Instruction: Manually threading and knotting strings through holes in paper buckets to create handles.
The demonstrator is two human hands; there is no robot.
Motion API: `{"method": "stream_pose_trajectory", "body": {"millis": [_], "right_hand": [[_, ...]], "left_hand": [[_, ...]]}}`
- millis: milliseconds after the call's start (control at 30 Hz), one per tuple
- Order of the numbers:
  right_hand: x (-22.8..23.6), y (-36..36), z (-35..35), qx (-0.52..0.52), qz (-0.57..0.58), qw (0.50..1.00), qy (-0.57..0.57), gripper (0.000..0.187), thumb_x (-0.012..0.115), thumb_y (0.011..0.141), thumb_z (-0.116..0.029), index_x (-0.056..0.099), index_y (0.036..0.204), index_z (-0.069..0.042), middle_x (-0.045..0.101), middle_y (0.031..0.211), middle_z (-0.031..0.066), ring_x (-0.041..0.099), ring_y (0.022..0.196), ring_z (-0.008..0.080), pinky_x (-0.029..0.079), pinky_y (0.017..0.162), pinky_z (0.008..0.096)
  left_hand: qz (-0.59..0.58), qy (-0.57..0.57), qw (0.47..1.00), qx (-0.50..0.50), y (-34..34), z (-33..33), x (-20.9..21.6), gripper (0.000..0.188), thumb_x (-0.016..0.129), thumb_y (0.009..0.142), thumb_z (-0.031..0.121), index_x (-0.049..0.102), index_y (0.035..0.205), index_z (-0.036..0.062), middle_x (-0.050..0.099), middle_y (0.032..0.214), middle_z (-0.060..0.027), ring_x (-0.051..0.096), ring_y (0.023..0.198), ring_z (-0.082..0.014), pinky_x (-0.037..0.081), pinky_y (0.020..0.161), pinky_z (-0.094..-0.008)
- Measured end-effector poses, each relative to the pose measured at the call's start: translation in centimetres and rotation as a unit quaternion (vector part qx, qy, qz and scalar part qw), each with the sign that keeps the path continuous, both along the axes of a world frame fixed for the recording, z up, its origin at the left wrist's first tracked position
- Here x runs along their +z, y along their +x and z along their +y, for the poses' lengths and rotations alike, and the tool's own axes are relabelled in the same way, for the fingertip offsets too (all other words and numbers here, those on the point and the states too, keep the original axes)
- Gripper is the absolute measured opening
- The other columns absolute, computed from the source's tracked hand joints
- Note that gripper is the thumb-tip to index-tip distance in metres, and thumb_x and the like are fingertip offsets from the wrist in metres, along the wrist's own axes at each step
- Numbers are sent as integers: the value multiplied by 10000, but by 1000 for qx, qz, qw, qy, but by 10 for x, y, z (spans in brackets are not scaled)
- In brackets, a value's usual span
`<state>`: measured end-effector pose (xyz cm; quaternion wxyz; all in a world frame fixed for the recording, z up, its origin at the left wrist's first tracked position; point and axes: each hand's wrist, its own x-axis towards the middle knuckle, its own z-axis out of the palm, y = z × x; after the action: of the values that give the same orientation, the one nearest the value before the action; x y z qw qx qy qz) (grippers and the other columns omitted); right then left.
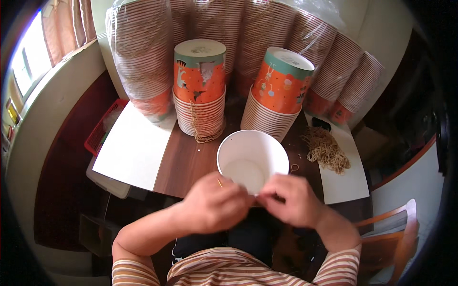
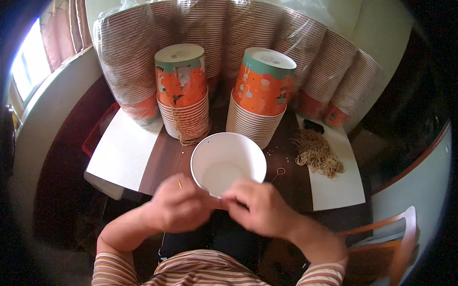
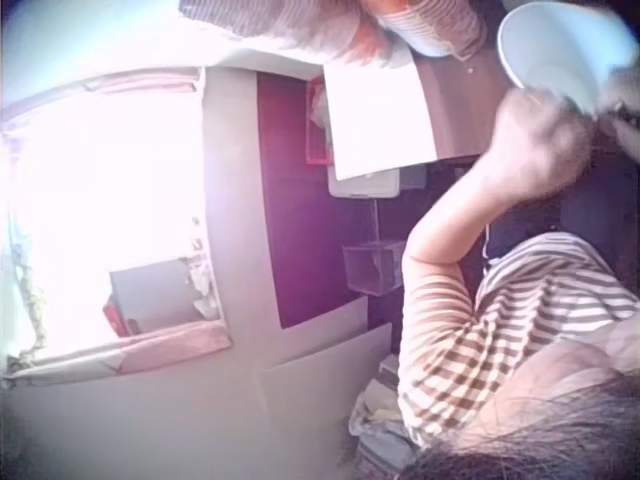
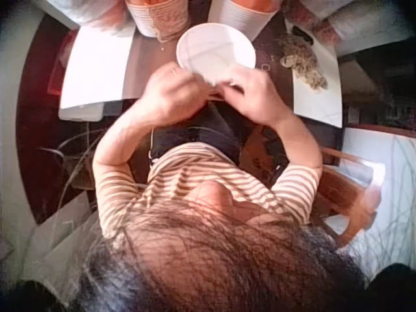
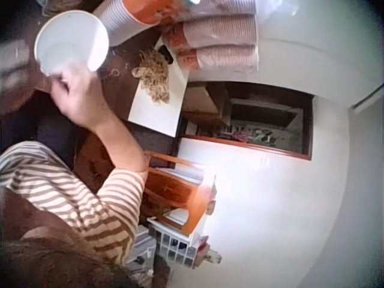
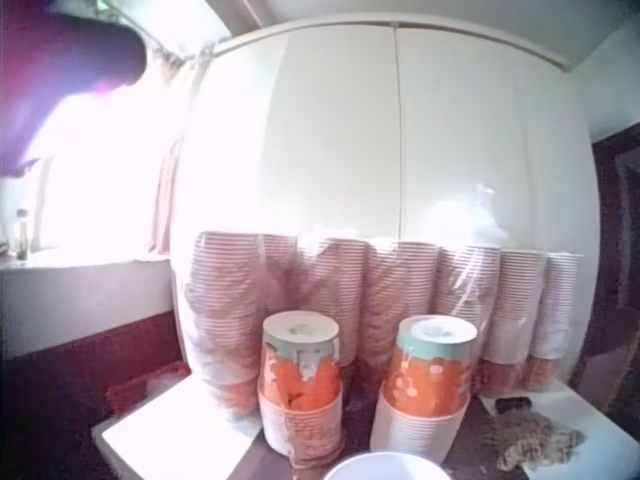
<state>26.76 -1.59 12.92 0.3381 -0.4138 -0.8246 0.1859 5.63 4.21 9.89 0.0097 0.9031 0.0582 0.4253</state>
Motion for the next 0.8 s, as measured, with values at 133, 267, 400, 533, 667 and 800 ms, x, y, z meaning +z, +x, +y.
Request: {"method": "stream_pose_trajectory", "body": {"millis": [133,267,400,533,667,800], "right_hand": [[-11,8,65,-126,21,991,-33,86,635,791,-88,629,817,-6,611,745,109,603,655,179,476,615,305],[-34,1,106,-143,3,990,-14,96,616,780,-78,626,804,14,619,760,125,623,690,214,487,628,315],[-43,-3,119,-165,-32,986,-12,91,610,772,-87,630,787,1,626,771,136,626,689,249,490,624,332],[-49,-3,125,-173,-35,984,-16,90,607,770,-86,634,787,-2,625,773,143,624,686,267,488,617,345],[-51,-8,127,-166,-27,985,-26,97,606,770,-90,635,791,0,626,777,150,621,687,278,488,618,356],[-51,-12,129,-168,-25,985,-25,102,604,773,-91,635,791,4,626,781,158,620,686,286,487,619,364]], "left_hand": [[-36,-362,917,165,10,60,6,237,689,736,91,642,952,6,604,858,-118,613,685,-252,501,616,-311],[-49,-390,903,176,14,96,-22,246,636,790,100,639,1007,-14,625,837,-136,607,638,-210,491,617,-297],[-42,-550,827,104,17,105,-33,180,572,851,77,637,974,-36,611,770,-16,511,619,-54,425,557,-213],[-54,-622,778,73,18,102,-32,195,539,866,87,643,994,-18,613,773,5,503,622,-39,408,551,-198],[-79,-649,754,57,18,101,-32,206,538,864,84,642,1013,-13,616,773,5,501,620,-35,403,546,-195],[-86,-659,745,50,17,101,-32,214,534,866,78,640,1029,-12,616,772,7,504,618,-34,406,544,-192]]}}
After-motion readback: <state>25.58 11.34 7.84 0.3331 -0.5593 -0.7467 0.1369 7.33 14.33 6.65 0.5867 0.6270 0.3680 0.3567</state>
